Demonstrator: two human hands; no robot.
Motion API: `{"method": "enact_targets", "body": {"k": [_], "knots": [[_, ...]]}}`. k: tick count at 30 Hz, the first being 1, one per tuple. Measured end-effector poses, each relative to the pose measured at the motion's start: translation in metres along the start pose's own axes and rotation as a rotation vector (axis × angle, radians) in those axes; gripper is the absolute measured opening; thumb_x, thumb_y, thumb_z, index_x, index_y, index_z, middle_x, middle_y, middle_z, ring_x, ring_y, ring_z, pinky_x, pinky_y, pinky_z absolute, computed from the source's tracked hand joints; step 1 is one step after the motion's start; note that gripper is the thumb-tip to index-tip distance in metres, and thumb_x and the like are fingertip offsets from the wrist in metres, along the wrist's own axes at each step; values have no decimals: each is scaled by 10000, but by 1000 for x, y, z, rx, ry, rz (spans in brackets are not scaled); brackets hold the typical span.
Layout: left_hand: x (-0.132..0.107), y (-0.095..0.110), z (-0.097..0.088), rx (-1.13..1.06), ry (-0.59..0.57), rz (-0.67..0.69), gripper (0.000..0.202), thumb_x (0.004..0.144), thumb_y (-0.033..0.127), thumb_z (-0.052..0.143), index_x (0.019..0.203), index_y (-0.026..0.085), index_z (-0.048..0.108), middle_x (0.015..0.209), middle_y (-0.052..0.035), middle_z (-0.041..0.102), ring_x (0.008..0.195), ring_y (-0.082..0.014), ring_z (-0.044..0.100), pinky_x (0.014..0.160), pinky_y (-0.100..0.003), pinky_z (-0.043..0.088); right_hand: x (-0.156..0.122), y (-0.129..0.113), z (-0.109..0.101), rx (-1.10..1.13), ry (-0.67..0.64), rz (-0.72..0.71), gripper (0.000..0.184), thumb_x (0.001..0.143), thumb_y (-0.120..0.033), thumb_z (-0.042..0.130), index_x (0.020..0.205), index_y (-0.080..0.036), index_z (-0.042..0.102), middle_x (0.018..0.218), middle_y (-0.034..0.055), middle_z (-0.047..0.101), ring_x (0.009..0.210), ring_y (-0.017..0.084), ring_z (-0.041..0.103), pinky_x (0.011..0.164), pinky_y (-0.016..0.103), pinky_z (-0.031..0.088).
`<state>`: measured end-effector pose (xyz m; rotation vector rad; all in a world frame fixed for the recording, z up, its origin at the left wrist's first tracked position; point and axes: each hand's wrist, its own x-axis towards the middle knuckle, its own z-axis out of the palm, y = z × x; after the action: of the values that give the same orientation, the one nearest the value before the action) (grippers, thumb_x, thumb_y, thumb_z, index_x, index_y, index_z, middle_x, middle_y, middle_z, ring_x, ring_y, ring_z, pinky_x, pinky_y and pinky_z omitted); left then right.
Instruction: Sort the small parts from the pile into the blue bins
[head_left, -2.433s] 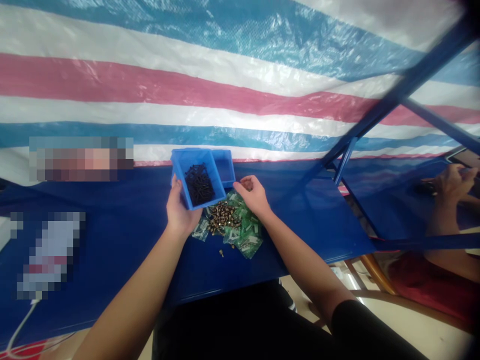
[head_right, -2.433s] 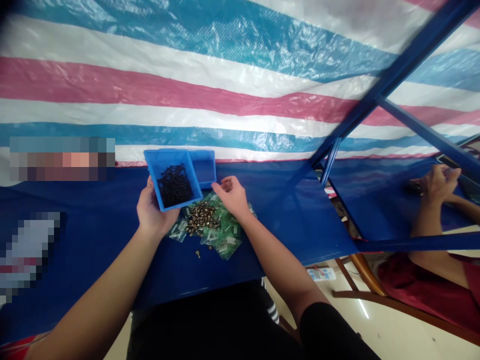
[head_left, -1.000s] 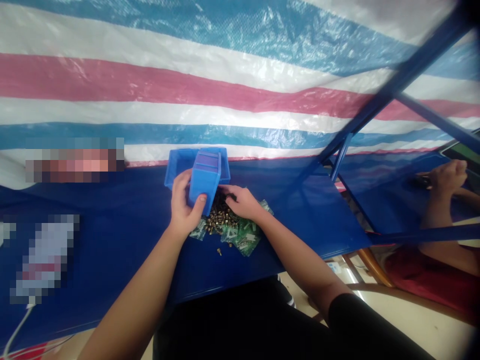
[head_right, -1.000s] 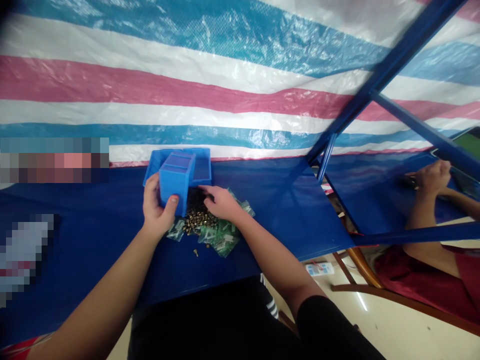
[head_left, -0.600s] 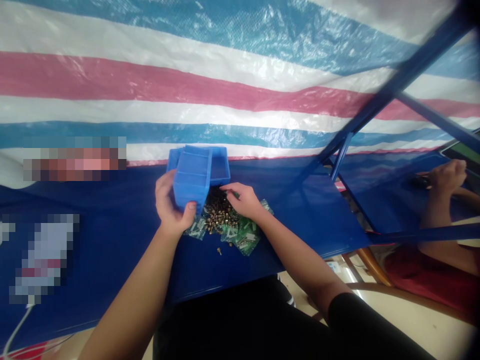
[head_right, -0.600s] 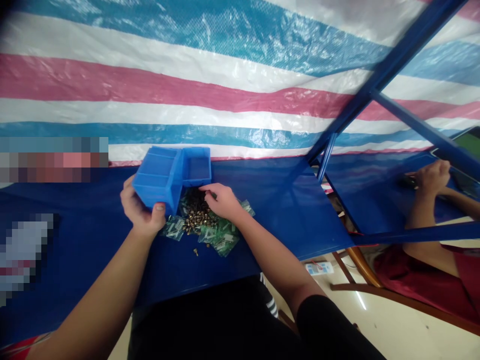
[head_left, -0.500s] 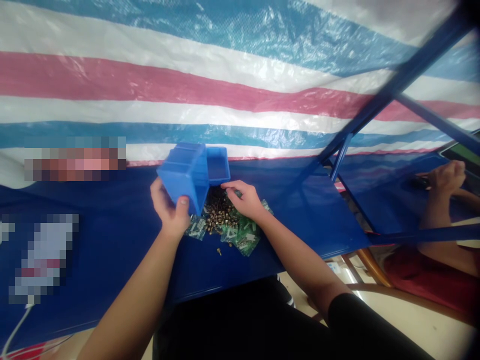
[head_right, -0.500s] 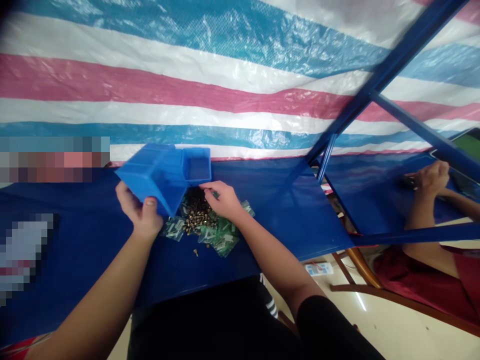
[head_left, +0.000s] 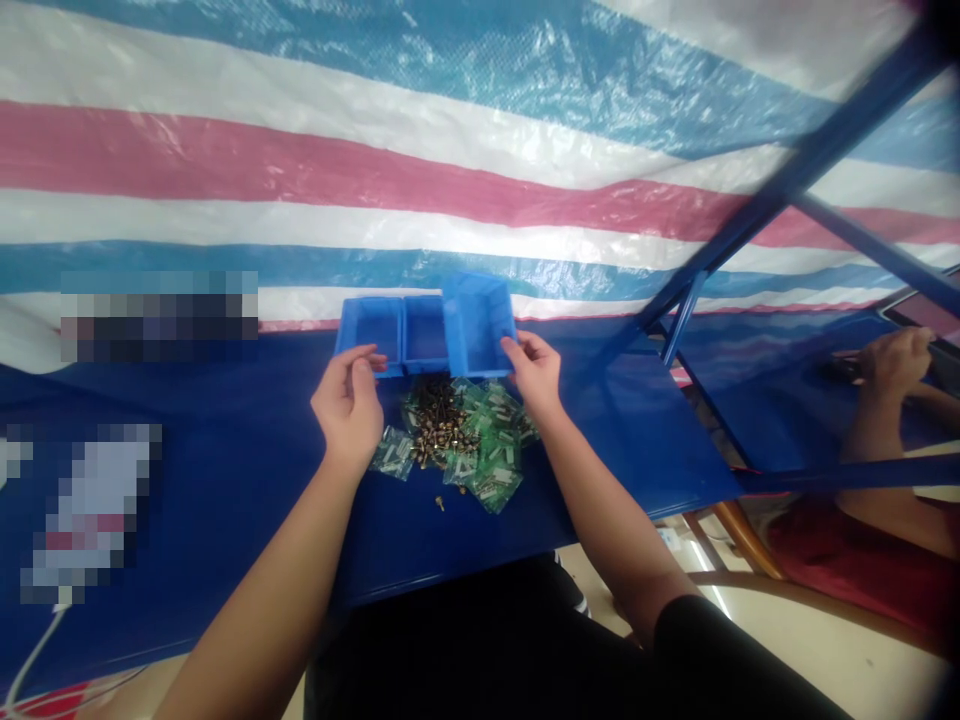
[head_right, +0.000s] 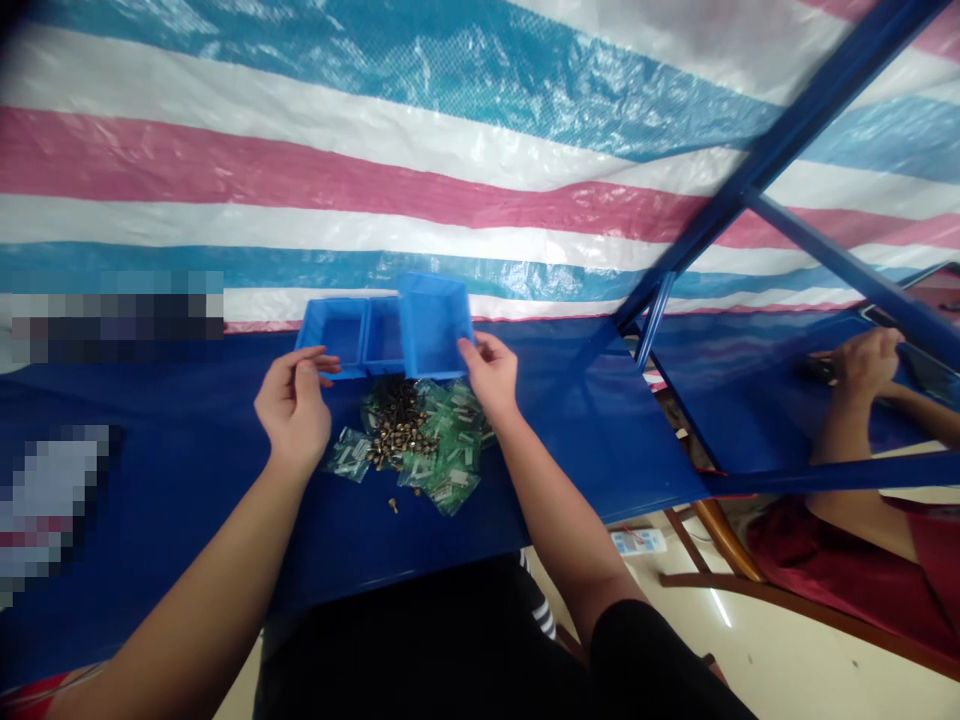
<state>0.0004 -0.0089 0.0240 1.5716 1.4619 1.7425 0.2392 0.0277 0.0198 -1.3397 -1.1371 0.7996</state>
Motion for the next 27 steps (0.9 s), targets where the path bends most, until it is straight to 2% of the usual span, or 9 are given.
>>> {"method": "enact_targets", "body": {"k": [2,5,11,16,19,21,23,25,27], "knots": [[5,-5,-5,181,78,32,296,963,364,491,1150,184,632,1071,-92,654,1016,-217,628,909,-401,512,12,4,-11,-54,89,35,496,811,-521,597,1092,-123,693,759,40,674,634,152,578,602,287,506],[10,-20,-9,297,154,30,366,879,318,598,1217,177,595,1229,-138,562,1153,-274,545,919,-424,508,23,14,-21,-135,115,81,524,798,-505,607,1120,-103,702,776,57,697,612,154,589,586,290,515],[12,-39,-8,311,29,-35,488,801,295,674,1256,167,552,1266,-160,523,1291,-311,442,1116,-533,352,29,28,-18,-156,-12,149,523,788,-507,626,1150,-142,720,852,56,737,452,104,537,473,267,498],[14,-33,-10,332,-60,-39,387,813,311,652,1171,176,596,1359,-186,451,1331,-358,407,1124,-592,306,30,29,-14,-2,5,150,574,783,-496,645,1217,-122,683,928,85,739,546,121,600,571,288,555],[7,-16,-7,398,-9,162,394,801,299,665,1172,181,606,1396,-180,414,1358,-376,361,1144,-599,250,32,30,-12,31,4,170,512,794,-494,617,1135,-125,718,889,74,725,600,124,597,569,268,547],[-4,3,-1,363,-197,306,365,804,327,673,1144,206,625,1287,-143,505,1294,-345,434,1108,-566,330,33,31,-12,33,11,196,490,811,-494,577,1099,-126,723,847,65,709,623,127,596,550,251,534],[-19,22,7,346,-580,340,450,829,419,653,1243,258,586,1297,-111,536,1282,-322,460,1085,-542,378,34,32,-12,33,14,215,480,817,-483,554,1095,-126,713,833,60,696,627,126,592,541,243,528],[-34,38,17,447,-822,348,679,760,596,679,1357,314,520,1481,-112,406,1400,-400,307,1112,-620,299,34,33,-12,33,2,218,462,809,-467,560,1088,-130,706,848,56,693,613,116,582,542,240,530],[-45,47,25,548,-929,379,895,666,721,689,1437,339,442,1597,-98,236,1456,-479,124,1128,-719,123,34,33,-13,32,-15,211,441,797,-455,578,1068,-133,708,851,52,693,600,109,574,541,238,531]]}}
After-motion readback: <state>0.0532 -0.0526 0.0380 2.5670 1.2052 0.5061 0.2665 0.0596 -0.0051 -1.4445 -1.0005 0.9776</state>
